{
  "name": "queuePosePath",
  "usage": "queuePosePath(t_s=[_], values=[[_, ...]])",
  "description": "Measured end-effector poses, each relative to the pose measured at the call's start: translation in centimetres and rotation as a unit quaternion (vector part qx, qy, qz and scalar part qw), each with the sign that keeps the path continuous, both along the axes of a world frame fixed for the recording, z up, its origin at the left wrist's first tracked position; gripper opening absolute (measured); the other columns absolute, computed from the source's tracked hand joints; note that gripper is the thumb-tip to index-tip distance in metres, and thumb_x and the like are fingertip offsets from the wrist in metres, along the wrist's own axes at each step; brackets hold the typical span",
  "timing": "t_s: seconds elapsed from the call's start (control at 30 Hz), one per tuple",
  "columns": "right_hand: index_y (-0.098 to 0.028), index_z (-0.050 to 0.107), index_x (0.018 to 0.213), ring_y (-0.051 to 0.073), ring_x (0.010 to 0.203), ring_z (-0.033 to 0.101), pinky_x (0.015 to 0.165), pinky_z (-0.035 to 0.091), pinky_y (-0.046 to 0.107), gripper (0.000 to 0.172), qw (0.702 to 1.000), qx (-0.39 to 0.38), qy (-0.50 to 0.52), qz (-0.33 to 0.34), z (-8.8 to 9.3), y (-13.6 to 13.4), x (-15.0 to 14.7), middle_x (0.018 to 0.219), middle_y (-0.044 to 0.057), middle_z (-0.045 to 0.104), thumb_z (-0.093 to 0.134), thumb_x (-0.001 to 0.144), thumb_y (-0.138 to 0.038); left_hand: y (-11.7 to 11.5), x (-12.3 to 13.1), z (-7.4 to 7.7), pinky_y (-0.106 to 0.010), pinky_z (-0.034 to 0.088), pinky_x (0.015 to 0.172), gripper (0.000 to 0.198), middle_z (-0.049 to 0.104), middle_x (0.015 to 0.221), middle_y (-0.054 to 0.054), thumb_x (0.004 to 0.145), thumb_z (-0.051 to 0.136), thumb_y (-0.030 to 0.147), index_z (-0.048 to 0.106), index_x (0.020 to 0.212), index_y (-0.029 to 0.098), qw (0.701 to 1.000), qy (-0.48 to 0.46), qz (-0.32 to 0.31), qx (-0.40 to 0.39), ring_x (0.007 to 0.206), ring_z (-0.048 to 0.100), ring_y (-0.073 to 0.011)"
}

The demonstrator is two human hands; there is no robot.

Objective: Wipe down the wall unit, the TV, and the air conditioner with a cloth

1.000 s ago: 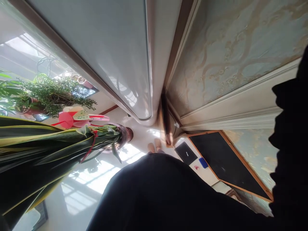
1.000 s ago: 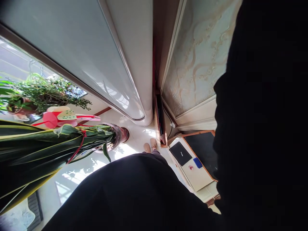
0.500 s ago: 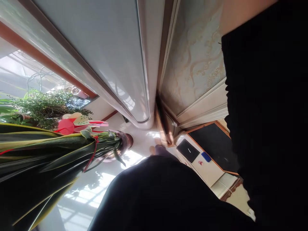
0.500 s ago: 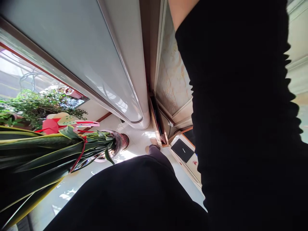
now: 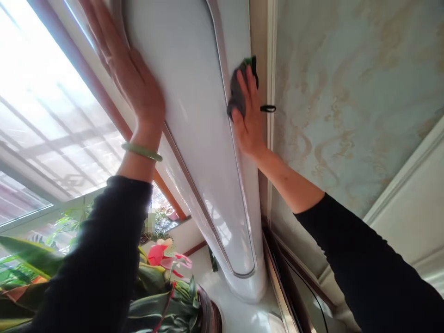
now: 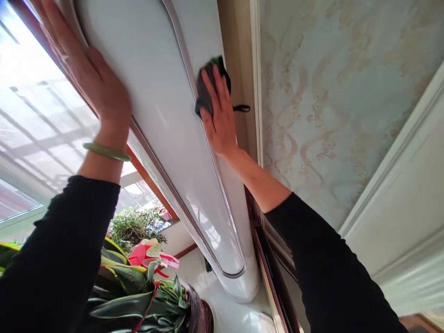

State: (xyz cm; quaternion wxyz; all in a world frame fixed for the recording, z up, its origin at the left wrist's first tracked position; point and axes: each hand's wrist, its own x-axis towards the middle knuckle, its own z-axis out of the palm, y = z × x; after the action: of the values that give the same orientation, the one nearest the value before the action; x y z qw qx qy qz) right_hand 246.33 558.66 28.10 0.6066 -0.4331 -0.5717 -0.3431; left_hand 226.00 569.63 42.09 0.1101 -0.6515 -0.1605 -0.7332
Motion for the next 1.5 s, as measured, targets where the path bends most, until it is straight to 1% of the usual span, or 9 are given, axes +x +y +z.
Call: queuePosePath(t_s=[0.13, 0.27, 0.63, 0.73, 0.83, 0.97, 1.1, 1.37, 1.5], values=[[-0.045, 0.006, 0.173, 0.027, 0.171, 0.012, 0.139, 0.022, 0.061, 0.073, 0.999, -0.015, 0.016, 0.037, -5.7, 1.2, 0.0, 0.183, -0.008, 0.011, 0.009, 0.105, -0.071, -1.2, -0.3, 0.2, -0.028, 0.006, 0.145, 0.059, 0.03, 0.179, 0.0, 0.102, 0.035, 0.007, 0.034, 0.162, 0.005, 0.997, 0.03, 0.048, 0.051, 0.168, 0.018, -0.0068], [-0.04, 0.015, 0.173, 0.036, 0.17, 0.011, 0.135, 0.023, 0.068, 0.076, 0.998, 0.005, -0.012, 0.056, -4.7, 2.3, 0.5, 0.184, -0.001, 0.007, 0.027, 0.105, -0.072, -0.6, -1.3, -0.6, -0.034, 0.012, 0.145, 0.058, 0.028, 0.18, 0.0, 0.11, 0.035, 0.031, 0.036, 0.166, 0.013, 0.997, 0.043, 0.059, 0.037, 0.17, 0.014, -0.0134], [-0.043, 0.036, 0.166, 0.016, 0.171, 0.007, 0.143, 0.007, 0.043, 0.07, 0.984, 0.044, -0.096, 0.146, 19.3, 3.8, 3.0, 0.18, -0.019, 0.019, 0.036, 0.1, -0.067, -0.1, -2.9, -0.3, -0.034, 0.004, 0.143, 0.069, 0.025, 0.181, 0.0, 0.102, 0.05, 0.04, 0.037, 0.168, 0.022, 0.998, 0.045, 0.037, 0.031, 0.171, 0.011, -0.0178], [-0.048, 0.033, 0.165, 0.011, 0.169, 0.011, 0.143, 0.006, 0.041, 0.069, 0.981, 0.045, -0.055, 0.178, 23.5, 5.2, 5.4, 0.178, -0.024, 0.02, 0.036, 0.099, -0.069, -0.6, -2.9, -0.6, -0.035, 0.007, 0.143, 0.069, 0.029, 0.179, 0.0, 0.102, 0.051, 0.042, 0.038, 0.167, 0.024, 0.998, 0.034, 0.051, 0.028, 0.17, 0.017, -0.0172], [-0.04, 0.029, 0.168, 0.013, 0.169, 0.015, 0.142, 0.009, 0.044, 0.077, 0.974, 0.021, 0.014, 0.223, 22.4, 6.8, 7.5, 0.18, -0.016, 0.021, 0.034, 0.1, -0.074, -1.1, -2.9, -0.8, -0.036, 0.01, 0.143, 0.07, 0.028, 0.18, 0.0, 0.102, 0.051, 0.043, 0.037, 0.168, 0.024, 0.997, 0.034, 0.06, 0.023, 0.17, 0.02, -0.0174], [-0.023, 0.025, 0.172, 0.022, 0.171, 0.011, 0.142, 0.011, 0.049, 0.085, 0.97, 0.031, 0.004, 0.242, 14.6, 6.7, 6.6, 0.183, 0.001, 0.015, 0.024, 0.104, -0.074, -1.5, -3.0, -1.1, -0.036, 0.013, 0.143, 0.069, 0.028, 0.18, 0.0, 0.102, 0.049, 0.041, 0.037, 0.168, 0.024, 0.996, 0.032, 0.076, 0.024, 0.169, 0.022, -0.0166], [-0.039, 0.039, 0.165, 0.029, 0.171, 0.009, 0.141, 0.011, 0.06, 0.07, 0.969, 0.058, -0.113, 0.214, 10.6, 4.1, 3.8, 0.181, -0.008, 0.022, 0.033, 0.104, -0.073, -1.6, -3.1, -1.1, -0.033, 0.017, 0.142, 0.07, 0.029, 0.179, -0.003, 0.103, 0.05, 0.042, 0.036, 0.169, 0.021, 0.995, 0.028, 0.09, 0.017, 0.168, 0.025, -0.0166], [-0.03, 0.022, 0.169, 0.008, 0.169, 0.0, 0.141, -0.003, 0.031, 0.063, 0.977, 0.035, -0.083, 0.193, 26.0, 7.8, 6.9, 0.182, -0.018, 0.011, 0.042, 0.109, -0.024, -1.8, -3.8, -1.2, -0.03, 0.02, 0.141, 0.069, 0.03, 0.179, 0.0, 0.104, 0.053, 0.045, 0.037, 0.169, 0.026, 0.994, 0.029, 0.106, 0.009, 0.168, 0.026, -0.0164], [-0.018, 0.012, 0.169, 0.001, 0.166, 0.005, 0.138, -0.005, 0.026, 0.059, 0.957, 0.019, -0.033, 0.288, 29.3, 11.5, 10.5, 0.183, -0.008, 0.013, 0.025, 0.112, -0.014, -2.1, -3.9, -1.2, -0.031, 0.02, 0.141, 0.067, 0.032, 0.178, 0.002, 0.104, 0.053, 0.047, 0.039, 0.168, 0.03, 0.992, 0.028, 0.12, 0.013, 0.168, 0.026, -0.0165]])
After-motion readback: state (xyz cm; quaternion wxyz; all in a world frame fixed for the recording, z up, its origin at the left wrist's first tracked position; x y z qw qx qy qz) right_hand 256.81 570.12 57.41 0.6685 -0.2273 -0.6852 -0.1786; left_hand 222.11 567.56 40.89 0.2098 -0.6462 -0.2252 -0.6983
